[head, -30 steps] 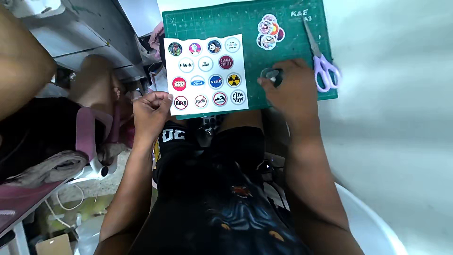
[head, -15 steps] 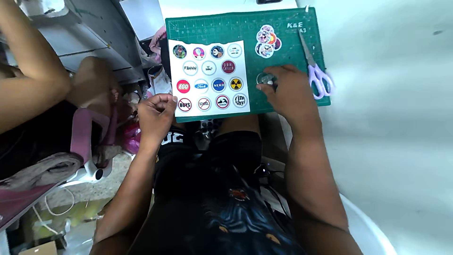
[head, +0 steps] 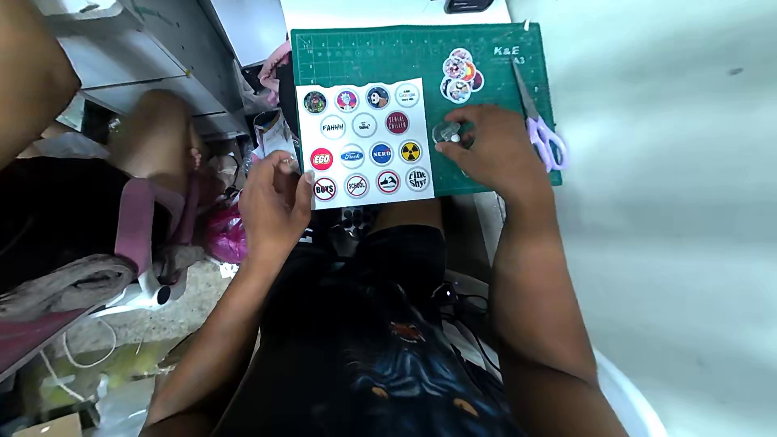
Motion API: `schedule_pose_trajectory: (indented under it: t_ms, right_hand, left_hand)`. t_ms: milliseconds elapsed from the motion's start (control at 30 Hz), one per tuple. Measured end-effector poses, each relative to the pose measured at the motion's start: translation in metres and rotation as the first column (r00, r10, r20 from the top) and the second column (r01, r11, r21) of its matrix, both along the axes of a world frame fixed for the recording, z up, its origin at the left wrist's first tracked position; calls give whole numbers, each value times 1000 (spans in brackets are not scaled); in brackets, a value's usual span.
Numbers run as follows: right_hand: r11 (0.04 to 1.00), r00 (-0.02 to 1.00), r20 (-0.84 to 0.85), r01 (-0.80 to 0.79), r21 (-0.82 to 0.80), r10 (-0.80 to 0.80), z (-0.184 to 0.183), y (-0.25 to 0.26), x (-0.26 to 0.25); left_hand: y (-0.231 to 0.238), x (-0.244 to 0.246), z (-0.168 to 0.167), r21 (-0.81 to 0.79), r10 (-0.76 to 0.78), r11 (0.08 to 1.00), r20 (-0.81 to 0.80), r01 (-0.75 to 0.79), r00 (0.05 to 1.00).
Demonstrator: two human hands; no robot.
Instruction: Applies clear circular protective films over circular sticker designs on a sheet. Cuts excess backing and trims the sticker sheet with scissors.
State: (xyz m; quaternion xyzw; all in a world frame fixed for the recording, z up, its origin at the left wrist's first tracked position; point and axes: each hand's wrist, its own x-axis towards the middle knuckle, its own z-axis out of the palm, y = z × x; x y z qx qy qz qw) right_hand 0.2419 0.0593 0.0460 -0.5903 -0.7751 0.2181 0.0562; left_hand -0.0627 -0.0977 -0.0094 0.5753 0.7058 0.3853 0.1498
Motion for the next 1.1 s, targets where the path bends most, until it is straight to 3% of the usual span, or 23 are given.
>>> schedule_pose_trajectory:
  t_ms: [133,300,433,633,900,1100]
  right_hand:
    - [1000,1000,-26,-3,-8,3,-1,2,2]
    - [1000,999,-41,-9,-11,8,1,-1,2]
    - [1000,996,-87,-24,-14,23,5,-1,1]
    - [999,993,-113,-39,-11,37,13,9,-6]
    - [983,980,-86,-182,-19,180,6,25,-39]
    - [982,983,-26,-184,-49,183,2,33,-49]
  left_hand:
    - [18,18,13,105,-191,970,-221,218,957]
    - [72,46,20,-42,-439,893,-310,449,843]
    - [102,60,7,-246,-484,875,-393,417,782]
    - [81,64,11,-341,-510,856,-443,388,737]
    - [54,69,7,-288,-485,873,-425,394,764]
    - [54,69,5,-292,-483,874,-423,390,767]
